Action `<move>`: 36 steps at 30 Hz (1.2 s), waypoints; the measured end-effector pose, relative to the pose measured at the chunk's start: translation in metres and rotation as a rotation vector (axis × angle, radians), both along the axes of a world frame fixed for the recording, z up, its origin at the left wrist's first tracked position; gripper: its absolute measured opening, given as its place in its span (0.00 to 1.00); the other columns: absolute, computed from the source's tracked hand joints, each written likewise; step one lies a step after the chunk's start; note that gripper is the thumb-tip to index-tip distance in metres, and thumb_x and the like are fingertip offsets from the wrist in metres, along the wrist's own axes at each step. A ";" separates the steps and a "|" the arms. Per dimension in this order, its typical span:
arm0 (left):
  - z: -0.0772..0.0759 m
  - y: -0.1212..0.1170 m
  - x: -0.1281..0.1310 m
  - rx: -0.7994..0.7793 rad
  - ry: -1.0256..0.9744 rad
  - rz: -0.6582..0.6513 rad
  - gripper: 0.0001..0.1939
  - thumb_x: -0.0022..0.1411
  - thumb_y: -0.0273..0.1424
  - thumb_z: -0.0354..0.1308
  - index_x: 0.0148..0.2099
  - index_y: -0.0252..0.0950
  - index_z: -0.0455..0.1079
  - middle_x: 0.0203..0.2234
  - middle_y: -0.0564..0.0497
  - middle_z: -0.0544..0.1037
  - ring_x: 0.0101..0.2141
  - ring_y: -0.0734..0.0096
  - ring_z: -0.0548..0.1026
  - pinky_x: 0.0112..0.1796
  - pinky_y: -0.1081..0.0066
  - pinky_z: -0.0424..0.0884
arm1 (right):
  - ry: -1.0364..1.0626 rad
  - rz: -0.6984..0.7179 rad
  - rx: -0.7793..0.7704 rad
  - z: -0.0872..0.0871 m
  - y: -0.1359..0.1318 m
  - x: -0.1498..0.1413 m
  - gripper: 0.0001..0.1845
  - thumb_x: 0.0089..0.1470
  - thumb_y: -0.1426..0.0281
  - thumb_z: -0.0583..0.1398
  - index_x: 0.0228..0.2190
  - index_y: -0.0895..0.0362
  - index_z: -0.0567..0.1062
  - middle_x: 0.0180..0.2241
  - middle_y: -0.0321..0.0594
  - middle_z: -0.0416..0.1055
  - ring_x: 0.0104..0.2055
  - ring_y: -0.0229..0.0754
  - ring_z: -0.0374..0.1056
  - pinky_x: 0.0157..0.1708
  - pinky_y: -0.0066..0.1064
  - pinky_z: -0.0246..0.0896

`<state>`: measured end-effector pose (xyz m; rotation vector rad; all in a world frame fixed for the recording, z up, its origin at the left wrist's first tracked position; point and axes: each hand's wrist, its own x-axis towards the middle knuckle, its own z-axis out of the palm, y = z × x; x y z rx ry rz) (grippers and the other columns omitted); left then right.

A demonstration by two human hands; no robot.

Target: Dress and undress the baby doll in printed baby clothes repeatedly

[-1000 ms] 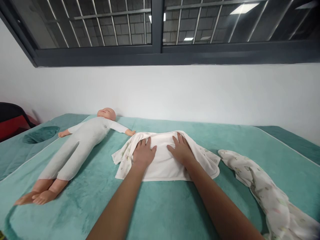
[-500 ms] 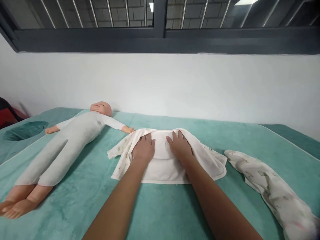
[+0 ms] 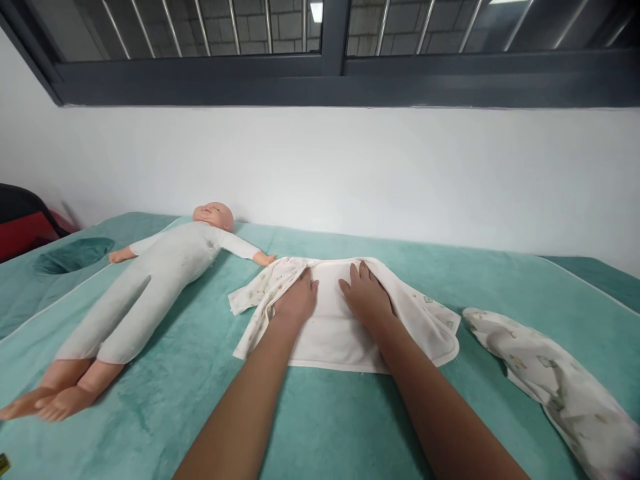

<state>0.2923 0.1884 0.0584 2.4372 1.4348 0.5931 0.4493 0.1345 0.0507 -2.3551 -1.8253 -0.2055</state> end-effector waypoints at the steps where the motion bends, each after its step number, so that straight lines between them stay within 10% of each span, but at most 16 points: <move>1: 0.004 -0.005 -0.003 0.033 -0.043 -0.015 0.20 0.67 0.37 0.44 0.56 0.37 0.67 0.54 0.40 0.72 0.57 0.54 0.66 0.58 0.55 0.57 | 0.018 -0.012 0.004 0.000 -0.001 -0.005 0.30 0.64 0.62 0.47 0.61 0.68 0.58 0.63 0.60 0.51 0.66 0.58 0.46 0.60 0.47 0.46; 7: 0.027 -0.007 -0.050 0.137 -0.388 0.088 0.15 0.66 0.34 0.47 0.49 0.40 0.72 0.44 0.49 0.79 0.43 0.65 0.76 0.45 0.68 0.69 | 0.092 0.249 -0.065 -0.002 -0.003 -0.024 0.31 0.64 0.59 0.46 0.61 0.65 0.59 0.65 0.53 0.50 0.68 0.52 0.42 0.63 0.46 0.40; 15: 0.006 0.011 -0.127 0.049 0.019 0.377 0.14 0.60 0.39 0.53 0.43 0.37 0.72 0.44 0.42 0.75 0.45 0.50 0.71 0.43 0.58 0.66 | 0.123 0.469 -0.063 0.001 -0.009 -0.045 0.30 0.64 0.60 0.48 0.60 0.65 0.61 0.64 0.54 0.52 0.67 0.49 0.44 0.64 0.43 0.40; 21: 0.006 0.023 -0.127 0.313 -0.322 0.488 0.09 0.62 0.32 0.50 0.41 0.37 0.69 0.35 0.46 0.74 0.39 0.59 0.71 0.39 0.62 0.67 | 0.158 0.488 -0.091 0.003 -0.010 -0.053 0.31 0.64 0.59 0.47 0.61 0.64 0.59 0.65 0.53 0.50 0.67 0.48 0.44 0.65 0.42 0.39; 28: 0.006 0.024 -0.125 0.530 -0.412 0.438 0.14 0.62 0.24 0.46 0.46 0.36 0.69 0.49 0.42 0.68 0.53 0.60 0.64 0.54 0.60 0.61 | 0.167 0.472 -0.097 0.001 -0.009 -0.052 0.31 0.63 0.57 0.47 0.61 0.63 0.59 0.65 0.52 0.49 0.67 0.46 0.44 0.65 0.42 0.38; 36: 0.002 0.023 -0.112 0.167 -0.099 0.182 0.15 0.65 0.33 0.45 0.42 0.39 0.73 0.41 0.46 0.77 0.46 0.60 0.71 0.46 0.63 0.66 | 0.163 0.478 -0.095 0.000 -0.008 -0.052 0.31 0.63 0.57 0.48 0.61 0.62 0.59 0.65 0.51 0.50 0.67 0.45 0.43 0.64 0.41 0.37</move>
